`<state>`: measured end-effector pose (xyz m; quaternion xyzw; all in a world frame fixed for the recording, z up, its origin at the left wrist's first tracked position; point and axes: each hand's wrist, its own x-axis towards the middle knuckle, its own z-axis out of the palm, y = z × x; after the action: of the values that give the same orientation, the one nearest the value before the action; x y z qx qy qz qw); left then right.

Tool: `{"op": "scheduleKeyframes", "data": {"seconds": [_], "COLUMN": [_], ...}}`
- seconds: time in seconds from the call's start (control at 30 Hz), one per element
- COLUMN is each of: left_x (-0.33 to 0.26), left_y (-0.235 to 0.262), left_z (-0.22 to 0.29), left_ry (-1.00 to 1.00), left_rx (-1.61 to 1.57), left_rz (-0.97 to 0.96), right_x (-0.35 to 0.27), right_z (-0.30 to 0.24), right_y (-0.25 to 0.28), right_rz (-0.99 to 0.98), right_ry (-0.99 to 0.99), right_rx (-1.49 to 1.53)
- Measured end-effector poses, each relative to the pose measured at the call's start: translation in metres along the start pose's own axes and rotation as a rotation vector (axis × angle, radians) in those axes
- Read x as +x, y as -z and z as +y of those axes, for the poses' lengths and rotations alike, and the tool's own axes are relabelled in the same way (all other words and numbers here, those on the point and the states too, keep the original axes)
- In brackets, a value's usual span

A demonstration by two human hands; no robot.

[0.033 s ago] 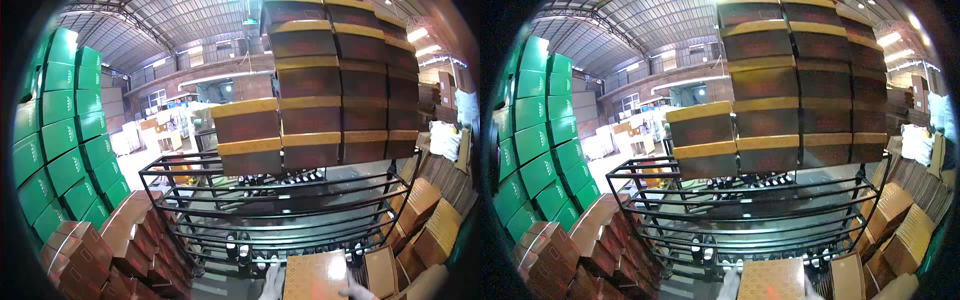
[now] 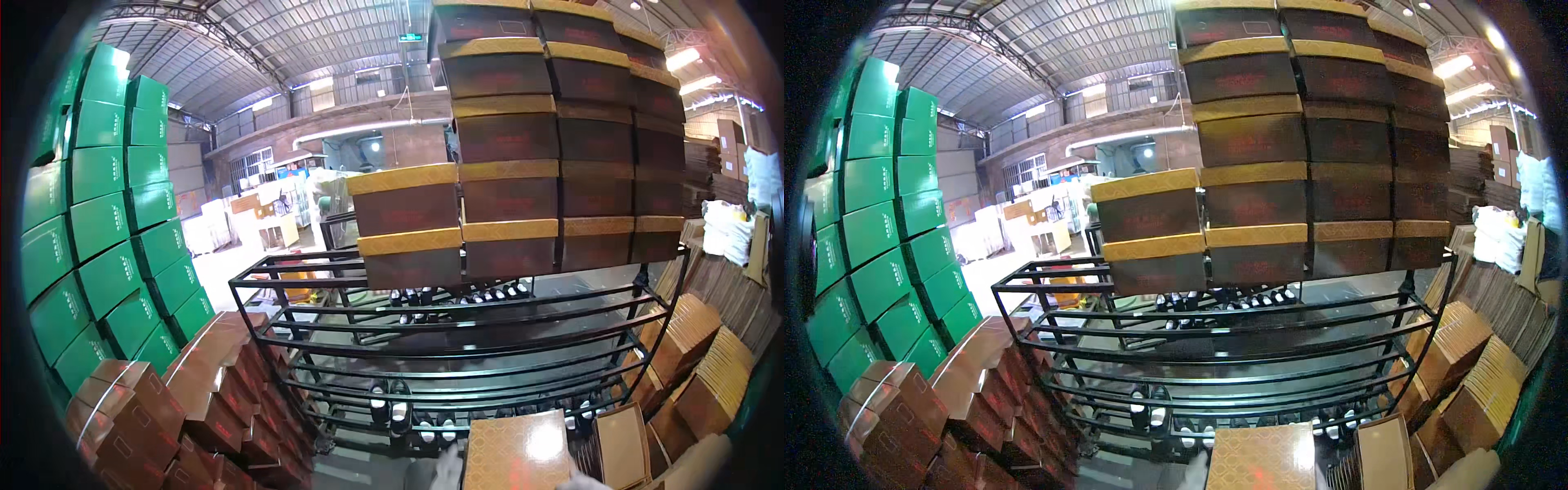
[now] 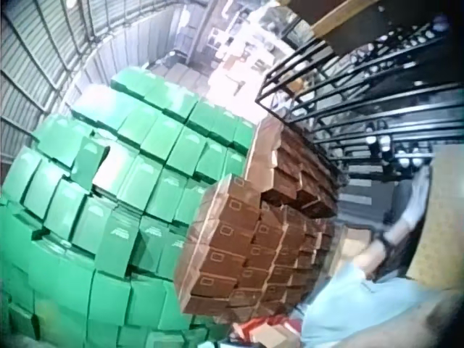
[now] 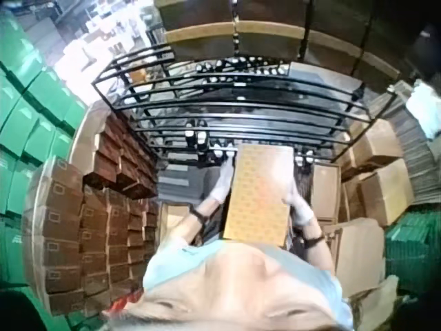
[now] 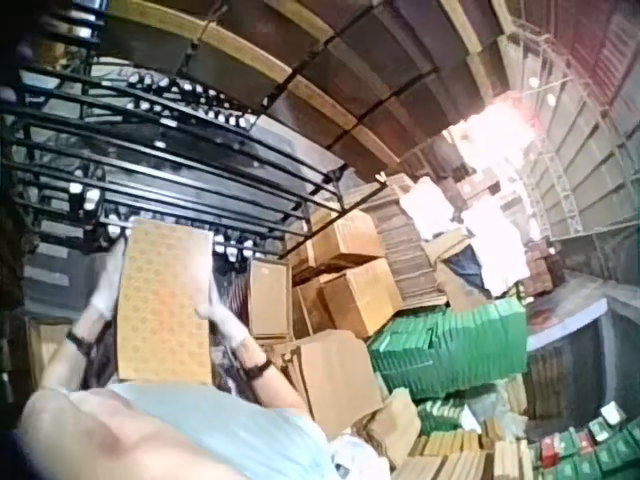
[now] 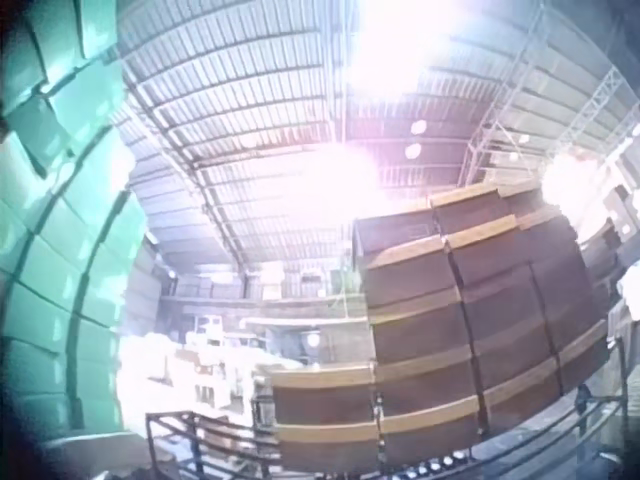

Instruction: Packing shoes into boxes and stacking them on a rack.

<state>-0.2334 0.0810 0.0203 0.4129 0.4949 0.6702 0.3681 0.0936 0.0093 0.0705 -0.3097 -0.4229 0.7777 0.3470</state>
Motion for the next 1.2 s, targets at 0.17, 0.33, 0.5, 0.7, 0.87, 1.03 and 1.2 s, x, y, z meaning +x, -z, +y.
{"op": "scheduleKeyframes", "data": {"seconds": [0.17, 0.33, 0.5, 0.7, 0.87, 1.03, 1.2], "left_x": [0.101, 0.203, 0.279, 0.251, 0.288, 0.276, 0.080], "left_y": [0.053, 0.138, 0.136, 0.083, 0.075, 0.149, 0.206], "left_z": [0.148, 0.328, 0.470, 0.488, 0.482, 0.399, 0.127], "left_ry": [-0.238, -0.409, -0.628, -0.721, -0.476, -0.856, -0.557], "left_rx": [-0.006, 0.014, -0.030, 0.008, 0.910, 0.847, 0.884], "left_rz": [-0.116, -0.113, -0.262, -0.198, 0.334, 0.155, 0.172], "right_x": [-0.014, 0.048, 0.146, 0.186, 0.216, 0.188, 0.066], "right_z": [0.001, -0.182, -0.458, -0.485, -0.425, -0.253, -0.140], "right_y": [-0.016, -0.138, -0.342, -0.368, -0.351, -0.248, 0.052], "right_rz": [-0.142, -0.557, -0.682, -0.281, -0.056, -0.135, 0.737], "right_ry": [0.066, 0.281, 0.786, 0.771, 1.240, 1.398, 0.555], "right_rx": [-0.165, -0.382, -0.328, -0.220, -0.555, -0.745, -1.198]}}
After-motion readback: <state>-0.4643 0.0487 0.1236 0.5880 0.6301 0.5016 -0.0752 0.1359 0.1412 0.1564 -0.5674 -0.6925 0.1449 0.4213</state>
